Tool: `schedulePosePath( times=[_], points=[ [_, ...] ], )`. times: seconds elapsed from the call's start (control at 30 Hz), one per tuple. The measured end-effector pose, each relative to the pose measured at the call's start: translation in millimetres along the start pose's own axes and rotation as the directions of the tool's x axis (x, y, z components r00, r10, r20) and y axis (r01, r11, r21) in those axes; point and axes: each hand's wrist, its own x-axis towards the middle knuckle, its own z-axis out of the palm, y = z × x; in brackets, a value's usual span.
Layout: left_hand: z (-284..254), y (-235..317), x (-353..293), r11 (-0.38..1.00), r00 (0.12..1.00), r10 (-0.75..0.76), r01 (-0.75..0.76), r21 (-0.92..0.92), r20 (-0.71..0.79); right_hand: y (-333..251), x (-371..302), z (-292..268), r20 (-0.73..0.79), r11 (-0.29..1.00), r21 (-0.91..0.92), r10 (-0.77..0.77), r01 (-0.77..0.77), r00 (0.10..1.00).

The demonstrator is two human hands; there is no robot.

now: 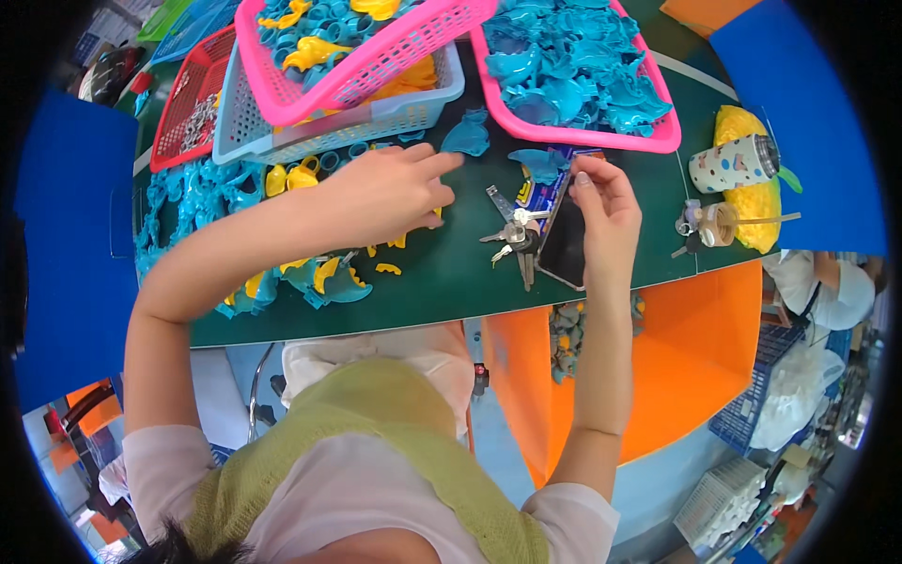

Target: Assembling plastic toy components into complete units at a factory workbench.

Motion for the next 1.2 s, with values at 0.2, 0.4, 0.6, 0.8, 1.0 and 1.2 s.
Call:
schedulePosePath(
  times=[0.2,0.4,0.6,0.8,1.0,1.2],
  points=[
    [40.6,-15.0,28.7,0.953,0.989,-0.148,0.134,0.270,0.030,2.2,8.3,-30.4,-0.023,0.996,0.001,0.094,-0.094,0.995],
    [41.7,-15.8,32.3,0.943,0.996,-0.084,0.068,0.327,0.035,15.4,13.8,-19.5,0.187,0.888,-0.432,-0.085,0.159,0.979],
    [-27.1,6.6,14.1,0.992,0.977,-0.122,0.115,0.050,0.176,23.2,26.8,14.4,0.344,0.533,-0.724,-0.272,0.438,0.899],
    [-76.6,20.1,18.7,0.957,0.993,-0.112,0.096,-0.274,-0.044,18.2,22.5,14.4,0.450,0.411,-0.757,-0.236,0.508,0.861],
    [-66.3,11.1,56.2,0.995,0.921,-0.070,0.035,-0.098,-0.383,-31.7,12.9,8.9,0.349,0.477,-0.556,-0.610,0.681,0.711],
    [-85.0,22.6,20.8,0.981,0.986,-0.059,0.028,-0.194,-0.153,-37.2,13.8,3.7,-0.084,0.941,-0.147,-0.319,0.305,0.944]
  ],
)
